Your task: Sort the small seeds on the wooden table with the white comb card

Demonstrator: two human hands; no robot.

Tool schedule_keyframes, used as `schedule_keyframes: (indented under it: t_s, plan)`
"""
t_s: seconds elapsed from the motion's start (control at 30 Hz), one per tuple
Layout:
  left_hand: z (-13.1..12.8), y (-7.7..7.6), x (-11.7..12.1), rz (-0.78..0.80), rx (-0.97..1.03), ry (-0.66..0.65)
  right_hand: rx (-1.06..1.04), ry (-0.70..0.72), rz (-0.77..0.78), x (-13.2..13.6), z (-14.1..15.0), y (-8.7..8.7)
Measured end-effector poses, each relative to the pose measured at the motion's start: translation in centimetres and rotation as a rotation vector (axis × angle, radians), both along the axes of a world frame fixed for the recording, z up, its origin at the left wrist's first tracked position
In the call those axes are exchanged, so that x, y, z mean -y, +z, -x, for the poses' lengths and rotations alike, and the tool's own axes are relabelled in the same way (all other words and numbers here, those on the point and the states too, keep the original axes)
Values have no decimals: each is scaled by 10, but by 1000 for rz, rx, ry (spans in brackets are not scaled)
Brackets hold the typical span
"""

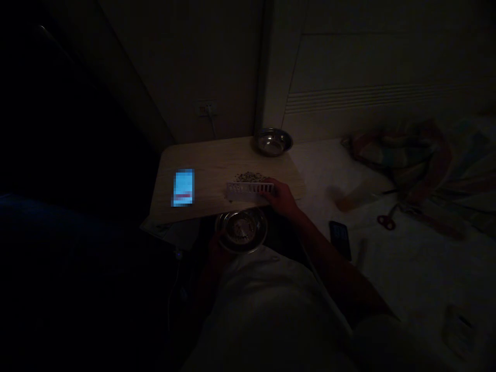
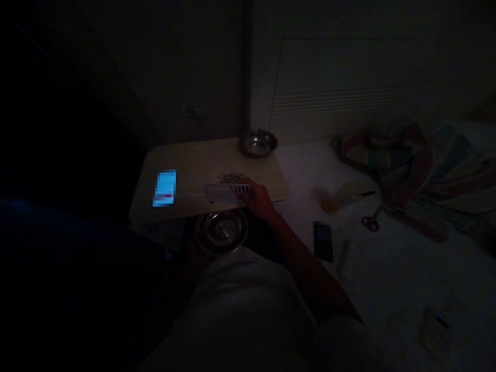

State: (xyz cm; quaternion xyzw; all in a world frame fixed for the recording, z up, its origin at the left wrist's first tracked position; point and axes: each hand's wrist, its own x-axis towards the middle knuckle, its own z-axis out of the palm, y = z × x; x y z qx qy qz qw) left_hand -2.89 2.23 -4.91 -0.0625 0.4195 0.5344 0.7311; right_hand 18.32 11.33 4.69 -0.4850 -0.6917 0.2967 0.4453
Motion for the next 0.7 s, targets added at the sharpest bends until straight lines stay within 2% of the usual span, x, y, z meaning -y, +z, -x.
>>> schedule_keyframes:
  t_s: [0.13,0.3,0.53,0.7]
  plan:
    - [-1,1,1,-42,-12,41,5,-9,2,1,3,1]
    - [-1,0,0,-34,21,-5,6,24,25,2,2,0]
    - [0,1,3,-49,-25,22,-85,-1,88,3,-2,-9]
    - [-1,4,4,-63,-11,16,-74,51,112,3,-4,-10]
